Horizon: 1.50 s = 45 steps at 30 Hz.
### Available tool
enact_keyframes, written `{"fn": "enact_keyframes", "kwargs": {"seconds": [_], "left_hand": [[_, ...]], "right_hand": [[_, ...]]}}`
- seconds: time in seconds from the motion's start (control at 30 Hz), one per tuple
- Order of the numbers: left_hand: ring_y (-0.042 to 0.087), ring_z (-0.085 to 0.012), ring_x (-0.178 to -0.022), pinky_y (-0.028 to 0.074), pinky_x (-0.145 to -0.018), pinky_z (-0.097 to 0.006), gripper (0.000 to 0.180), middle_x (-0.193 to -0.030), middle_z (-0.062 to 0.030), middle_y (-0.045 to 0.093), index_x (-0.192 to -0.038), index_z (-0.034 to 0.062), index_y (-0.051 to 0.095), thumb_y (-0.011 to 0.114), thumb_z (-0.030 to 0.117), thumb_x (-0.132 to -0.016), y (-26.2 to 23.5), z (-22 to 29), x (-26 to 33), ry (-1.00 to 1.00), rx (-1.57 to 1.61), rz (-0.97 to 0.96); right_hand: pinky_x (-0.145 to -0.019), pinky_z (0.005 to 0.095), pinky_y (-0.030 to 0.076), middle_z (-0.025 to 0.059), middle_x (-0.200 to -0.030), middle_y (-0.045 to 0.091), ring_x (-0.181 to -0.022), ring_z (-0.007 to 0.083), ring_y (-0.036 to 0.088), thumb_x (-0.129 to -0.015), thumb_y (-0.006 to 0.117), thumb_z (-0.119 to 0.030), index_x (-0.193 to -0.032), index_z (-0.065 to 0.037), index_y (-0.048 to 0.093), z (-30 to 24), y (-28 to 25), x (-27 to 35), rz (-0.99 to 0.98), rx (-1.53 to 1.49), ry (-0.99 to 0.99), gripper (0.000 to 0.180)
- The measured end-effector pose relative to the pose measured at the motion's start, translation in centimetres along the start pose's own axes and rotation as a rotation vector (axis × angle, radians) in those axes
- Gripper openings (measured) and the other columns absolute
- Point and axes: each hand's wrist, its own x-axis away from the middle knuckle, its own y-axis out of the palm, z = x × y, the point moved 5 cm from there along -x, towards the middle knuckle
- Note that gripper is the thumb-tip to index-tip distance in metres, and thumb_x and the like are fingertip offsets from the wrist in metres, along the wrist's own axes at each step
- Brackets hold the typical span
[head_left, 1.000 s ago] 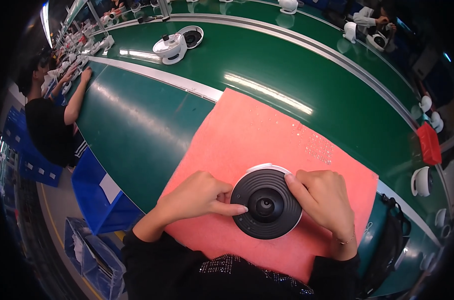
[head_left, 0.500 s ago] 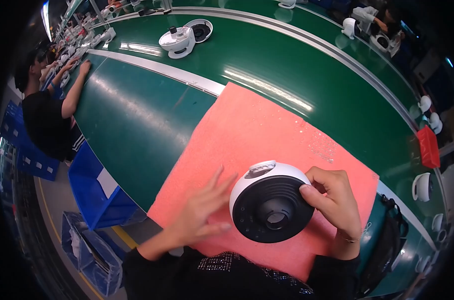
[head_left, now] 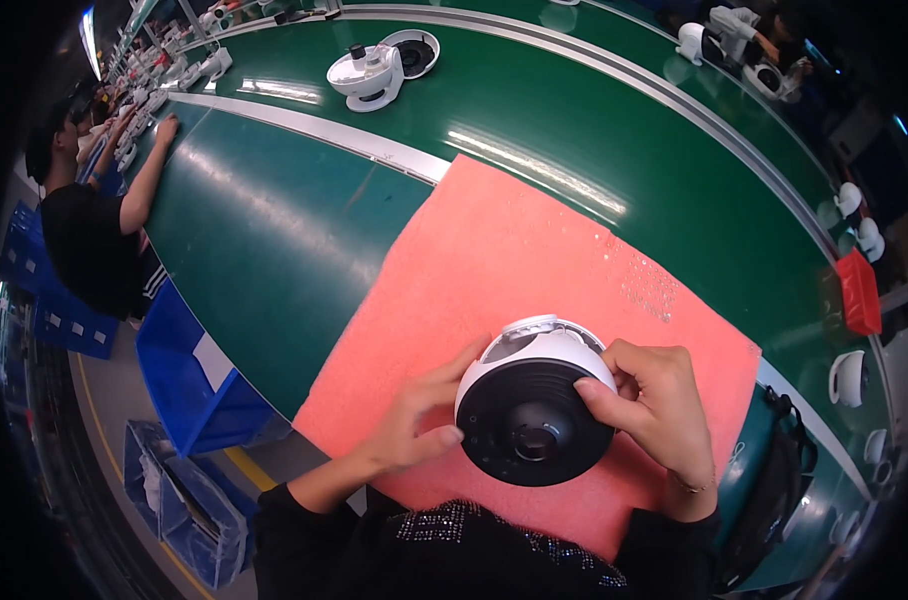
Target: Assembling components of dome-shaped security cameras on a factory production line.
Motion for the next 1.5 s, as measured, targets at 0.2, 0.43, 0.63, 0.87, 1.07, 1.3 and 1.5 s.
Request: {"fn": "enact_keyframes", "kwargs": {"seconds": [0.2,0.43,0.63,0.87,1.07,1.3,1.5], "left_hand": [[0.064,-0.0224,-0.086,0.049,-0.078,-0.030,0.051,-0.092,-0.0167,0.064,-0.103,-0.0037,0.060,0.071,0.034,-0.072,0.0,3.3,-1.7,-0.152,-0.277,0.118],[0.054,-0.0258,-0.043,0.044,-0.049,-0.032,0.044,-0.048,-0.0110,0.053,-0.064,-0.0003,0.062,0.070,0.043,-0.071,-1.1,4.0,-3.4,-0.186,-0.711,-0.040],[0.051,-0.0265,-0.041,0.042,-0.047,-0.034,0.050,-0.045,-0.0120,0.050,-0.056,0.0006,0.059,0.067,0.048,-0.072,-1.7,3.7,-4.3,-0.225,-0.746,-0.134],[0.051,-0.0263,-0.041,0.042,-0.047,-0.034,0.053,-0.044,-0.0118,0.049,-0.054,0.0009,0.057,0.066,0.050,-0.072,-1.8,3.7,-4.7,-0.192,-0.747,-0.120],[0.050,-0.0278,-0.041,0.041,-0.046,-0.035,0.055,-0.043,-0.0130,0.047,-0.054,0.0009,0.057,0.064,0.052,-0.073,-2.0,3.4,-4.8,-0.166,-0.706,-0.123],[0.052,-0.0289,-0.042,0.042,-0.046,-0.036,0.054,-0.045,-0.0128,0.050,-0.054,0.0018,0.057,0.064,0.052,-0.074,-2.5,3.6,-5.1,-0.146,-0.780,-0.155],[0.055,-0.0290,-0.045,0.043,-0.047,-0.037,0.051,-0.047,-0.0121,0.052,-0.055,0.0029,0.058,0.064,0.051,-0.073,-2.8,3.8,-5.3,-0.129,-0.807,-0.167]], "right_hand": [[-0.044,0.0288,0.041,0.0131,-0.050,0.052,-0.043,0.0197,0.054,-0.075,0.069,-0.026,-0.067,0.003,0.058,0.8,-0.1,-0.3,0.050,-0.023,0.059,0.032],[-0.042,0.0371,0.037,0.0143,-0.047,0.049,-0.042,0.0293,0.051,-0.083,0.056,-0.033,-0.059,-0.002,0.054,0.3,-0.6,-0.8,0.068,0.339,-0.038,0.040],[-0.041,0.0398,0.034,0.0140,-0.045,0.046,-0.042,0.0312,0.048,-0.086,0.050,-0.036,-0.055,-0.004,0.050,0.7,-0.6,-1.3,0.060,0.458,-0.034,0.045],[-0.043,0.0402,0.036,0.0137,-0.047,0.047,-0.045,0.0310,0.051,-0.086,0.050,-0.036,-0.055,-0.004,0.050,0.7,-0.7,-2.0,0.018,0.492,-0.107,0.044],[-0.044,0.0379,0.037,0.0121,-0.053,0.051,-0.045,0.0297,0.051,-0.082,0.057,-0.037,-0.061,-0.004,0.052,1.1,-0.6,-1.7,-0.023,0.541,-0.102,0.040],[-0.072,0.0363,0.039,0.0062,-0.089,0.053,-0.083,0.0227,0.052,-0.067,0.068,-0.037,-0.090,-0.004,0.060,-4.6,1.0,-0.2,0.063,0.573,-0.573,0.041],[-0.087,0.0381,0.039,0.0105,-0.108,0.057,-0.103,0.0250,0.052,-0.074,0.061,-0.017,-0.110,-0.005,0.059,-5.3,2.6,0.1,-0.250,0.483,-0.690,0.038]]}}
